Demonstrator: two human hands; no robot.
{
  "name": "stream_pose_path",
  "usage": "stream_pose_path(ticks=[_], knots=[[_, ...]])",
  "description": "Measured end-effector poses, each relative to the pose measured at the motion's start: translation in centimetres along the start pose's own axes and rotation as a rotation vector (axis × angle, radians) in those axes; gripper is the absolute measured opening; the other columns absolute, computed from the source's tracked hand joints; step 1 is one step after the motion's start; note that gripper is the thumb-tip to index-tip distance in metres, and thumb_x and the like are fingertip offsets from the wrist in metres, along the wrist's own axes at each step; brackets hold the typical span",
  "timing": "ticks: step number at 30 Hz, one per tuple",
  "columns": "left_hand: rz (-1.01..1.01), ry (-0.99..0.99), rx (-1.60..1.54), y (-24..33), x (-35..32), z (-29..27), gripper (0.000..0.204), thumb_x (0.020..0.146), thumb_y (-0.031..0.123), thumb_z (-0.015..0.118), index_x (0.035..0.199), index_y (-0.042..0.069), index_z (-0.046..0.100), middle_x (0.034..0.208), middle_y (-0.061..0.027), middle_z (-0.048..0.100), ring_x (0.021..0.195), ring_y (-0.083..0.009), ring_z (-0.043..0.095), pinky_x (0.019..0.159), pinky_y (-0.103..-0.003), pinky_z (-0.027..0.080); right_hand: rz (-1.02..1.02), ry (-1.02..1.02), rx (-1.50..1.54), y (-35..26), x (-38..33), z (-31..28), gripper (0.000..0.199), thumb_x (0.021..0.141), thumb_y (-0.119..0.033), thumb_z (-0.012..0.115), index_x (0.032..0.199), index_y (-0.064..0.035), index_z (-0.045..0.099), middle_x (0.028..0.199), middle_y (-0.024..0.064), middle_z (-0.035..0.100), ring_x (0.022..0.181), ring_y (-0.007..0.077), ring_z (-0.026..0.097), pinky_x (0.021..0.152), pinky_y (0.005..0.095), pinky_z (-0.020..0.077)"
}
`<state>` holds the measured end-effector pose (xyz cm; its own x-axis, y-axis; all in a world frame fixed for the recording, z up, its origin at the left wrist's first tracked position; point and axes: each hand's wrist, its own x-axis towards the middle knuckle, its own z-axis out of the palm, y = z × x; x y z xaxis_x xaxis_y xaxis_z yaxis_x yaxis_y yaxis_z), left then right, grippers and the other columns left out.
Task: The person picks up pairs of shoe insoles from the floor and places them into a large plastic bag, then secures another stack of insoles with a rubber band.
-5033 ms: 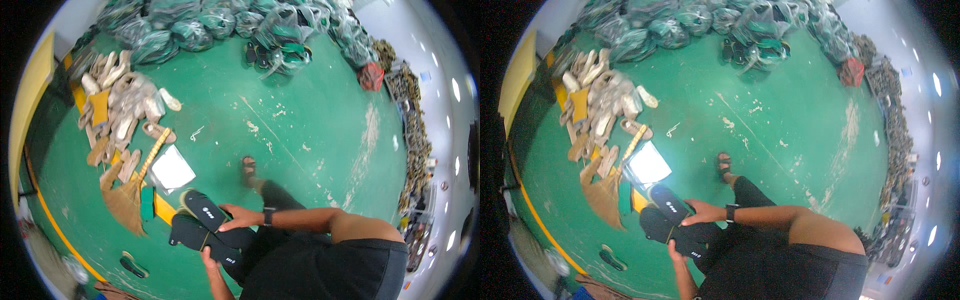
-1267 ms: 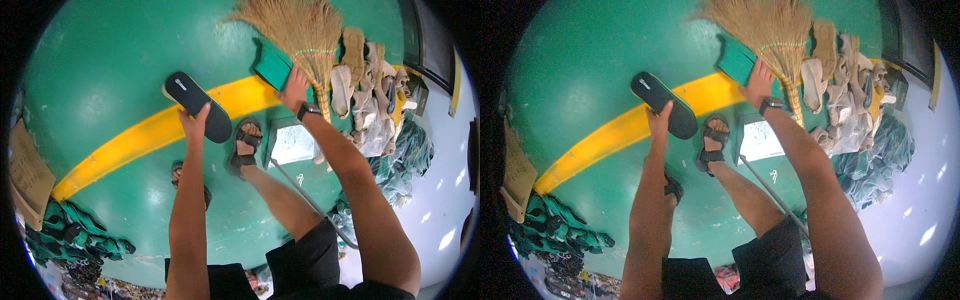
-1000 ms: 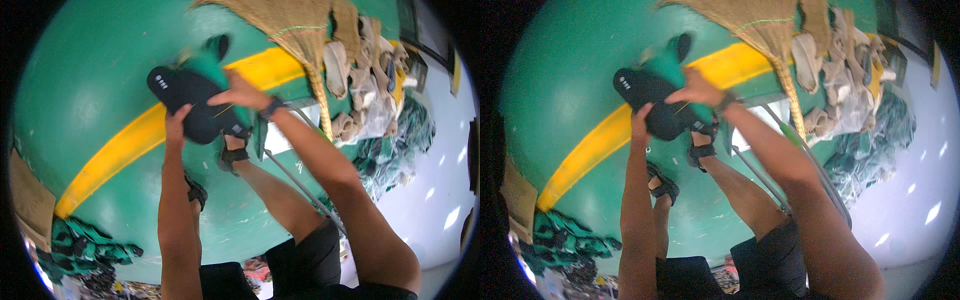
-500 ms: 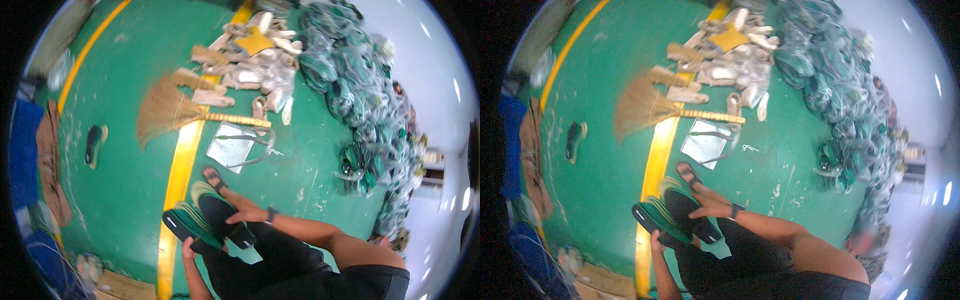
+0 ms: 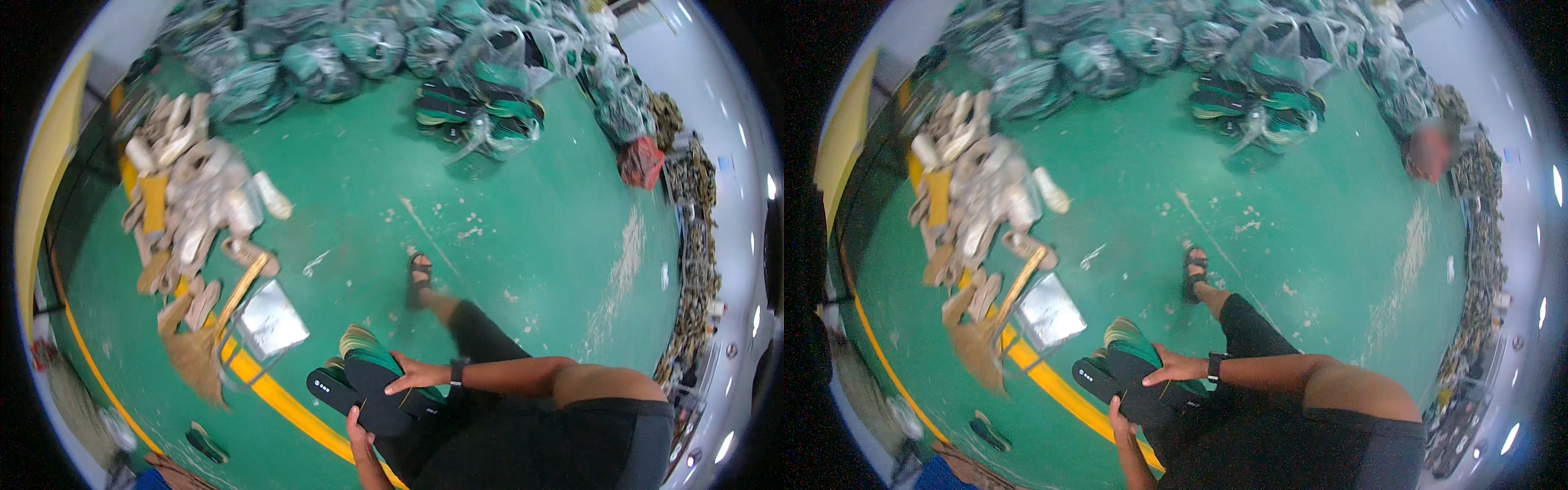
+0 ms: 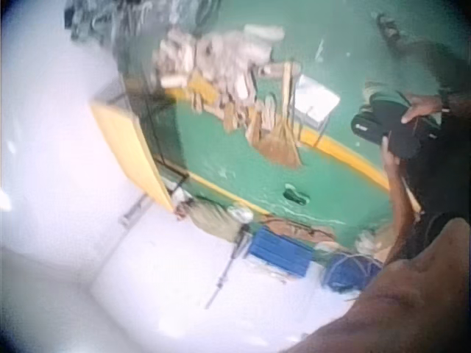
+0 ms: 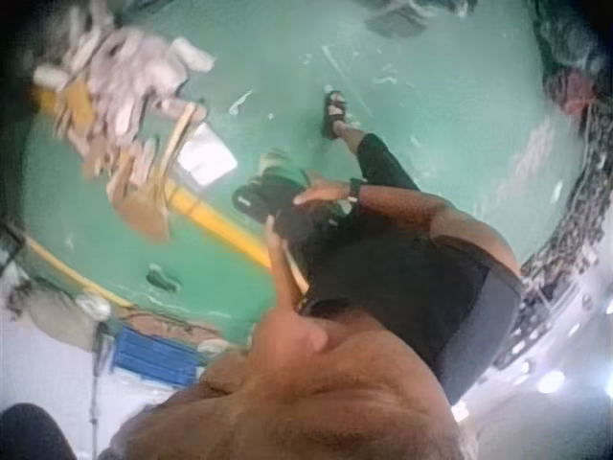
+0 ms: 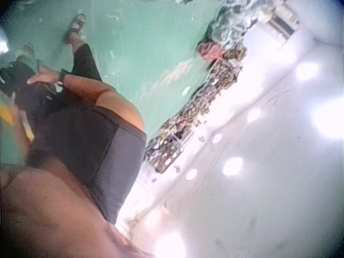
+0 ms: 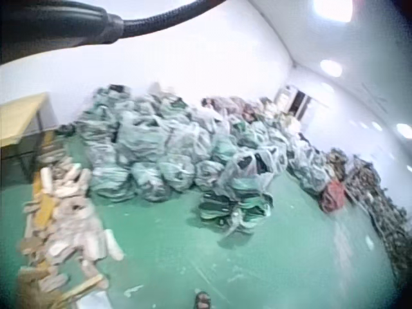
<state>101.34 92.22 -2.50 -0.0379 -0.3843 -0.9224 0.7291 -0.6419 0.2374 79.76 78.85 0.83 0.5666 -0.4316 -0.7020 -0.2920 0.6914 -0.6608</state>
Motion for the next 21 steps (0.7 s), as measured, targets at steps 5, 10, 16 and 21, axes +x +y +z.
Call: stream_pose_path(ticks=[5,10,16,21], knots=[[-0.026,-0.079,0.247,1.2,8.6,20.2,0.047,0.078,0.029,0.059,0.113,-0.003,0.052,0.107,-0.0150,0.058,0.094,-0.0290,0.058,0.086,-0.040,0.045,-0.029,0.159,0.196,-0.8,-3.1,-18.7,0.115,0.067,-0.051,0.072,0.135,0.0133,0.006,0.138,0.0301,0.022,0.128,0.0351,0.027,0.105,0.0381,0.0244],[0.075,-0.251,0.476,2.4,21.9,40.1,0.040,0.080,0.029,0.059,0.106,-0.001,0.056,0.101,-0.0121,0.060,0.092,-0.0244,0.058,0.084,-0.037,0.045,-0.186,0.613,0.224,-3.3,-2.8,-37.7,0.101,0.066,-0.045,0.074,0.134,0.0106,0.023,0.135,0.0291,0.029,0.124,0.0345,0.036,0.101,0.0386,0.0312],[0.223,-0.461,0.527,7.9,33.8,65.9,0.042,0.080,0.026,0.060,0.112,0.001,0.051,0.101,-0.0112,0.060,0.090,-0.0236,0.060,0.080,-0.036,0.049,-0.366,0.930,0.414,-11.3,-0.5,-61.7,0.081,0.070,-0.029,0.075,0.129,0.0078,0.033,0.119,0.0185,0.050,0.104,0.0214,0.053,0.090,0.0334,0.0414],[0.125,-0.437,0.488,12.5,47.1,75.2,0.046,0.084,0.034,0.055,0.116,0.001,0.050,0.108,-0.0126,0.059,0.097,-0.0250,0.058,0.086,-0.039,0.047,-0.432,1.027,0.476,-15.4,5.4,-81.4,0.069,0.072,-0.028,0.071,0.123,0.0086,0.043,0.107,0.0140,0.058,0.094,0.0175,0.057,0.085,0.0290,0.0441]])
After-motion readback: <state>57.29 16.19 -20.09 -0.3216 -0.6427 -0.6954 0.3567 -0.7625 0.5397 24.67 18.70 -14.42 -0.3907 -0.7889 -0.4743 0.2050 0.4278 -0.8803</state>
